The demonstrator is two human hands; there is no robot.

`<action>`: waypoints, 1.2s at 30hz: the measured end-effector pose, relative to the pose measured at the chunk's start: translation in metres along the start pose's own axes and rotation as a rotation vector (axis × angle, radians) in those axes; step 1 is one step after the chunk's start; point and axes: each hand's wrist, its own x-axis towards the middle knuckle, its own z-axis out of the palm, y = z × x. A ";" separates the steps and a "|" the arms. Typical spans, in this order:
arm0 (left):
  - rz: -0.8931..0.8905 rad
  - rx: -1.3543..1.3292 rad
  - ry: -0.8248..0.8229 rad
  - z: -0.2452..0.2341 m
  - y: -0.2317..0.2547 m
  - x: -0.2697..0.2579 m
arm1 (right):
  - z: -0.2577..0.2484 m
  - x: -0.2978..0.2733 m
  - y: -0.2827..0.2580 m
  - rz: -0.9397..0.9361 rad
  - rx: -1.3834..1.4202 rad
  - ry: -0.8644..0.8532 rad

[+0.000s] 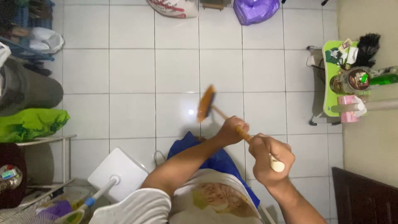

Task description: The person sweeps a tiled floor using a broom, moving back and forth across the room to gather debris. The camera is head-mounted and shows the broom and floor throughout the clip.

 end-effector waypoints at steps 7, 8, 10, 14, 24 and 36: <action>-0.488 -0.576 -0.018 -0.074 0.061 0.079 | 0.020 0.015 -0.026 -0.161 -0.214 0.055; -0.517 -0.558 -0.027 -0.089 0.067 0.080 | 0.026 0.016 -0.035 -0.217 -0.063 0.038; -0.474 -0.465 -0.055 -0.117 0.060 0.066 | 0.018 0.002 -0.030 -0.176 0.123 0.033; -0.462 -0.249 -0.253 -0.205 0.042 0.032 | 0.054 0.003 -0.055 0.086 0.416 0.022; -0.923 0.317 -0.432 -0.322 -0.154 -0.204 | 0.236 -0.082 0.110 0.395 0.400 -0.100; -0.406 -0.424 0.086 -0.129 -0.011 -0.021 | 0.098 0.004 -0.029 0.026 -0.032 -0.063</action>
